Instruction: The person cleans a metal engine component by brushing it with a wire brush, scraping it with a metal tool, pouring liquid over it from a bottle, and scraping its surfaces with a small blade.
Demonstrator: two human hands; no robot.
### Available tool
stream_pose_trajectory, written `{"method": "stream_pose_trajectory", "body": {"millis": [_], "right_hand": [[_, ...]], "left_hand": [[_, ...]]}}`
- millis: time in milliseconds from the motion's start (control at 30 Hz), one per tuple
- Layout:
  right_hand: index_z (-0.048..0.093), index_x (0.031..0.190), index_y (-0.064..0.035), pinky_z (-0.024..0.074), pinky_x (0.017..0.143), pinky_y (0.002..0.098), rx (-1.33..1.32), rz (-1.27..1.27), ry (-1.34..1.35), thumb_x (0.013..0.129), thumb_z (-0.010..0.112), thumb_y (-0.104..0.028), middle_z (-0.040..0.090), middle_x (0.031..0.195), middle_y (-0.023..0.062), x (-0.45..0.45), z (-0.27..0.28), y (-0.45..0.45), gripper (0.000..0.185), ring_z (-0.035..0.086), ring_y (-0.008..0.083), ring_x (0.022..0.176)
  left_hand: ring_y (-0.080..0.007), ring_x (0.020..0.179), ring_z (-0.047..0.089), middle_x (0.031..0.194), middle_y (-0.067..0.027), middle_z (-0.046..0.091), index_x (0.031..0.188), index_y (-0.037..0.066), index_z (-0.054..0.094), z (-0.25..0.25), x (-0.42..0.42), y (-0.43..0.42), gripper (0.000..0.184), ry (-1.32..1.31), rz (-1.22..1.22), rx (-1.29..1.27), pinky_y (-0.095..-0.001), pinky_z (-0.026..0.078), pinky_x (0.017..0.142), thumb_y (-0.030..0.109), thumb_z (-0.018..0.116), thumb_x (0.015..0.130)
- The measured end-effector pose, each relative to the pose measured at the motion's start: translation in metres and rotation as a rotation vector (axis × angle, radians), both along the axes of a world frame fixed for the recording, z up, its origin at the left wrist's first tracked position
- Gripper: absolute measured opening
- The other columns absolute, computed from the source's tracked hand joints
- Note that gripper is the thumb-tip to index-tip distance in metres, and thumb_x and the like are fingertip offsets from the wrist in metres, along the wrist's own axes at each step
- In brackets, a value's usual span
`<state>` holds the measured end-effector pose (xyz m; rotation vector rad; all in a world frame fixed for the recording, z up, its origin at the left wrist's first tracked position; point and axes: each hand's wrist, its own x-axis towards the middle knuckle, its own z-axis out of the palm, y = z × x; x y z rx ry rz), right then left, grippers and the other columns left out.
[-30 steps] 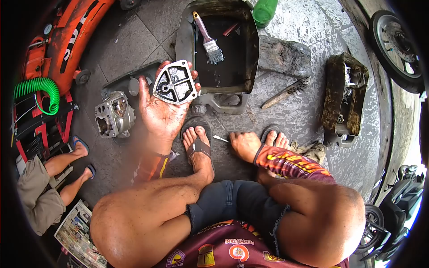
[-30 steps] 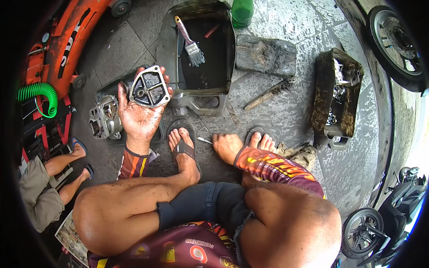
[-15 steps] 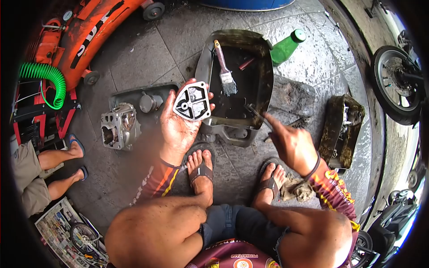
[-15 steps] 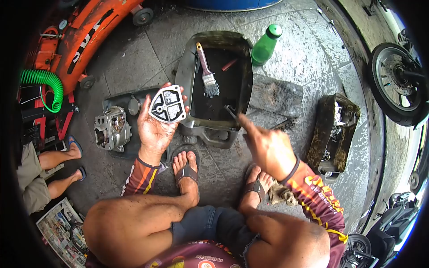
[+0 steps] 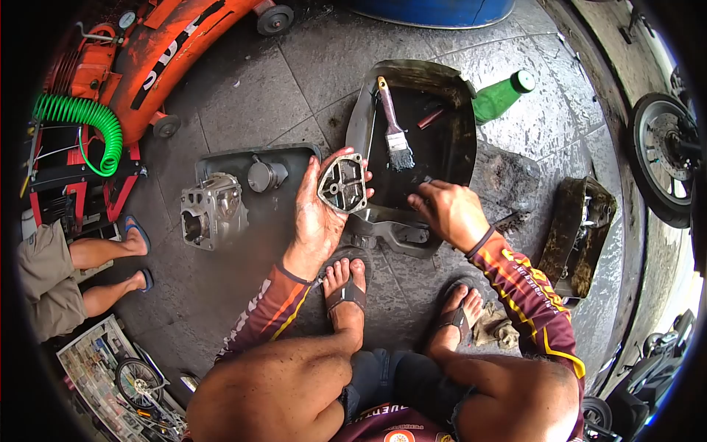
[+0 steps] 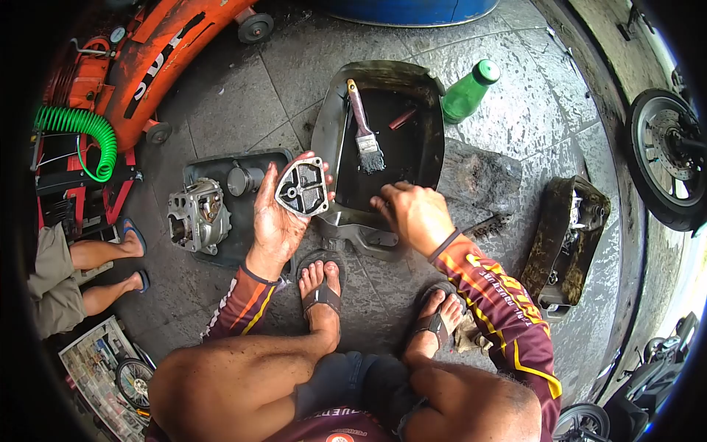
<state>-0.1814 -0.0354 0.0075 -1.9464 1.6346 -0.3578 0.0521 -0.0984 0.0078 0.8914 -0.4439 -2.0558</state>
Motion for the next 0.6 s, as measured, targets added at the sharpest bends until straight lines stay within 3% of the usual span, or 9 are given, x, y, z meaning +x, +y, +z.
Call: {"method": "stream_pose_trajectory", "body": {"millis": [100,167,267,500,600], "right_hand": [[0.069,0.092,-0.0015,0.0526,0.066,0.0396,-0.103,-0.222,-0.302,0.094,0.064,-0.024,0.067,0.084,0.0126,-0.006,0.019,0.006,0.023,0.067,0.0330,0.075],[0.070,0.095,-0.0006,0.0535,0.070,0.0371,-0.114,-0.249,-0.554,0.094,0.064,-0.018,0.069,0.089,0.0129,-0.001,0.041,0.012,0.018,0.068,0.0305,0.077],[0.070,0.097,-0.0009,0.0541,0.075,0.0354,-0.146,-0.151,-0.684,0.094,0.063,-0.012,0.070,0.093,0.0127,0.009,0.057,0.008,0.014,0.069,0.0290,0.084],[0.069,0.097,-0.0007,0.0536,0.074,0.0358,-0.193,-0.067,-0.641,0.093,0.065,-0.013,0.066,0.090,0.0125,0.012,0.042,0.011,0.013,0.067,0.0310,0.082],[0.067,0.093,0.0006,0.0506,0.066,0.0381,-0.184,-0.043,-0.603,0.093,0.065,-0.012,0.060,0.083,0.0133,0.009,0.031,0.014,0.013,0.063,0.0320,0.075]], "left_hand": [[-0.0323,0.109,0.065,0.123,-0.0225,0.062,0.136,-0.002,0.050,-0.004,-0.002,0.000,0.066,-0.013,-0.041,0.011,-0.0471,0.057,0.092,0.053,0.029,0.105],[-0.0309,0.105,0.067,0.118,-0.0209,0.065,0.133,-0.002,0.052,0.001,-0.008,0.002,0.066,-0.036,-0.034,0.033,-0.0453,0.058,0.089,0.053,0.028,0.105],[-0.0260,0.099,0.069,0.113,-0.0190,0.067,0.130,-0.002,0.055,0.006,-0.019,0.004,0.065,-0.113,-0.101,0.012,-0.0402,0.060,0.083,0.051,0.025,0.106],[-0.0228,0.095,0.071,0.109,-0.0176,0.069,0.126,-0.001,0.059,0.017,-0.025,0.008,0.067,-0.254,-0.150,0.056,-0.0363,0.060,0.083,0.053,0.025,0.106],[-0.0228,0.097,0.070,0.107,-0.0175,0.070,0.124,-0.001,0.061,0.019,-0.029,0.011,0.067,-0.246,-0.201,0.033,-0.0358,0.059,0.085,0.052,0.026,0.106]]}}
